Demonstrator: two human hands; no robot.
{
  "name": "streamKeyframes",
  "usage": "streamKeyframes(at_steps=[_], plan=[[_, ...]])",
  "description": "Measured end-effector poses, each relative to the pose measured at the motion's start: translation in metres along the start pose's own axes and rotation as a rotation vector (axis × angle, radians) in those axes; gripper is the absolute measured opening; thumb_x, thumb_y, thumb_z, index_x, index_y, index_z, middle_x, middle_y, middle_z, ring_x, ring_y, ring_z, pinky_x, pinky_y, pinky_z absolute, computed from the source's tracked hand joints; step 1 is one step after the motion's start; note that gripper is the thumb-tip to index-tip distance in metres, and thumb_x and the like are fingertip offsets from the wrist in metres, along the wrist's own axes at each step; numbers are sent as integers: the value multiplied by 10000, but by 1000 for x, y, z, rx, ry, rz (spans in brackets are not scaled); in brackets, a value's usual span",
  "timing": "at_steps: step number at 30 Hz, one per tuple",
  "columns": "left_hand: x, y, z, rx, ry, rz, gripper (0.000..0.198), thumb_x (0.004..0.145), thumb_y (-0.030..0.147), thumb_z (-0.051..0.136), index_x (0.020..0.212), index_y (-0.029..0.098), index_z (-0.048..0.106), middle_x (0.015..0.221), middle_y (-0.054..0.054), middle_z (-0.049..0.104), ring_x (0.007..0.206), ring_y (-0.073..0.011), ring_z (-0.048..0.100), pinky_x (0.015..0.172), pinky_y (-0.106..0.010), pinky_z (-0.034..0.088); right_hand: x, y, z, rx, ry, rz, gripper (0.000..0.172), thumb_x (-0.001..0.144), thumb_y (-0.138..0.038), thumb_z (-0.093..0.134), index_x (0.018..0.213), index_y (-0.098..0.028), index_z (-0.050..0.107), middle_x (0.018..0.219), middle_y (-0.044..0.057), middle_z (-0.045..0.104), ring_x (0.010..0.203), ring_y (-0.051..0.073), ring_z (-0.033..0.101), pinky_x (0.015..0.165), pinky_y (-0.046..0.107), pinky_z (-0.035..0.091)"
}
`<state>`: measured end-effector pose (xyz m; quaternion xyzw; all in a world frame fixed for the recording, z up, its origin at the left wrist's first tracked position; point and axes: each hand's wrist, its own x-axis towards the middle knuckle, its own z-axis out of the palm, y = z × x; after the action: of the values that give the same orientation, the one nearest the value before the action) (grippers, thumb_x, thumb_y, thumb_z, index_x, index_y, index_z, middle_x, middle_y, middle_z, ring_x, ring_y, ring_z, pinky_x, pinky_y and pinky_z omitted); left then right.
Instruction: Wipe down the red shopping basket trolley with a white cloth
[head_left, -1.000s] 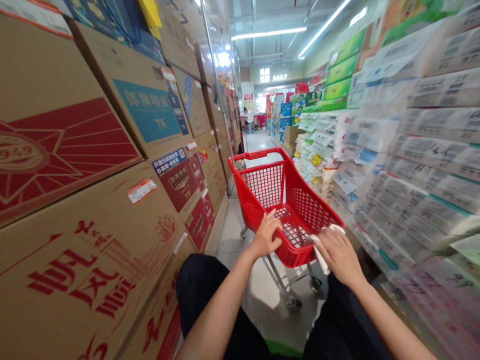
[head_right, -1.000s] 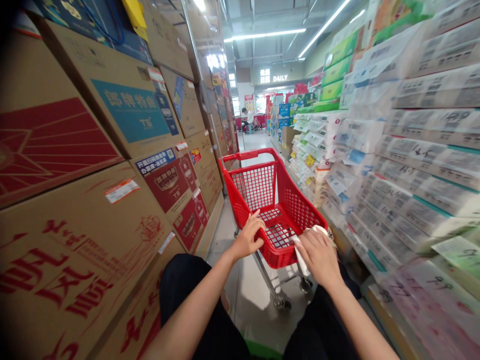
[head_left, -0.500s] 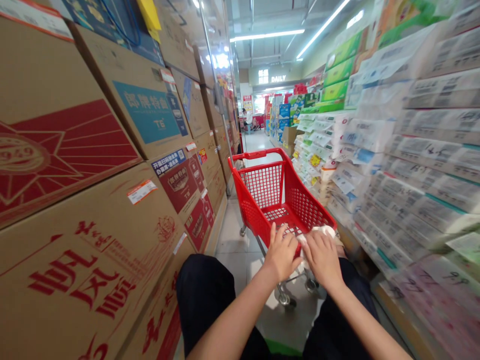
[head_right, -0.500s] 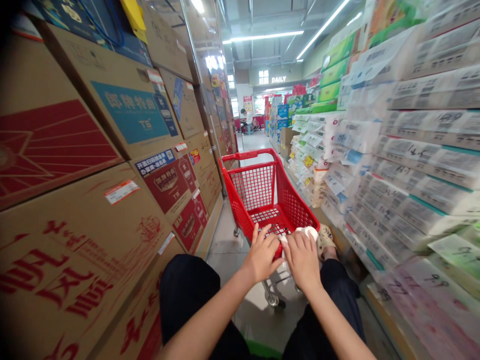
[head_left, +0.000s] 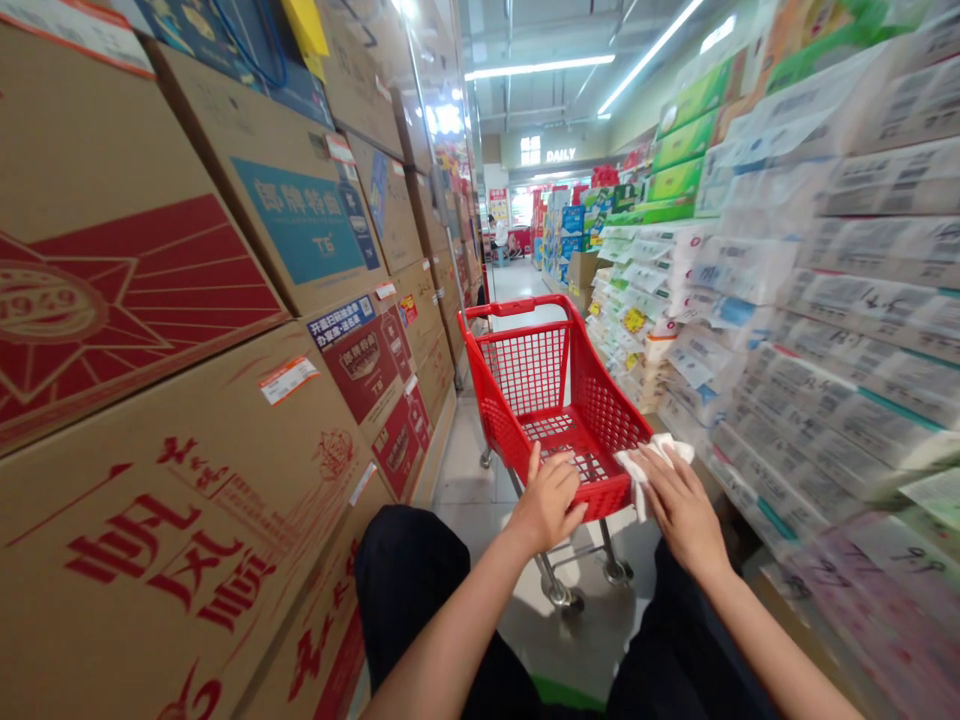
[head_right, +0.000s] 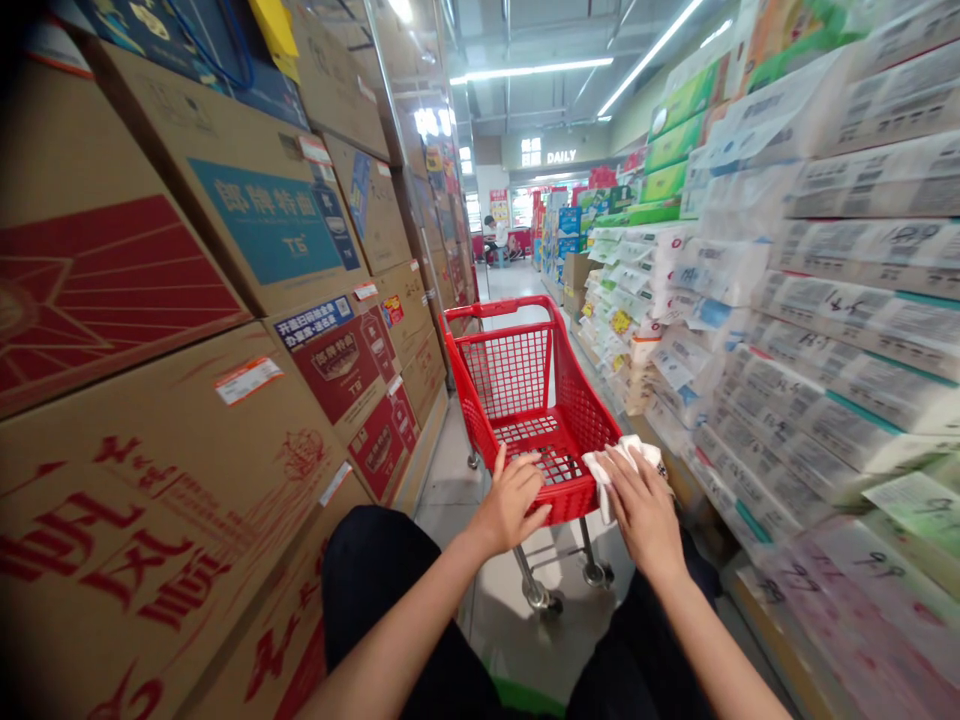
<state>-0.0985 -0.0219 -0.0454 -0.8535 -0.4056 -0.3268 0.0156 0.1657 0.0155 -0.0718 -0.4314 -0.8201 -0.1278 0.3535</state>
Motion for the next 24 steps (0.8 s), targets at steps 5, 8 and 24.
streamKeyframes(at_steps=[5,8,24], plan=[[0,2,1,23,18,-11,276,886,295,563,1138,184,579,1171,-121,640,1381,-281,440,1246,-603,30,-2,-67,16,41,-5,-73,552,995,-256,446,1540,-288,365,1509,18,500,1438,266,382,1157,514,367],[-3,3,-2,32,20,-3,287,887,292,553,1148,174,575,1159,-125,634,1375,-279,439,1248,-597,40,-1,-72,16,61,-19,-137,527,994,-246,453,1516,-303,408,1491,11,521,1395,246,445,1135,492,400],[0,6,2,26,-5,-31,329,769,264,598,1091,198,579,1135,-112,615,1219,-309,506,1244,-611,44,1,-69,10,80,8,-85,511,981,-243,474,1491,-260,456,1419,33,593,1314,262,522,1112,485,427]])
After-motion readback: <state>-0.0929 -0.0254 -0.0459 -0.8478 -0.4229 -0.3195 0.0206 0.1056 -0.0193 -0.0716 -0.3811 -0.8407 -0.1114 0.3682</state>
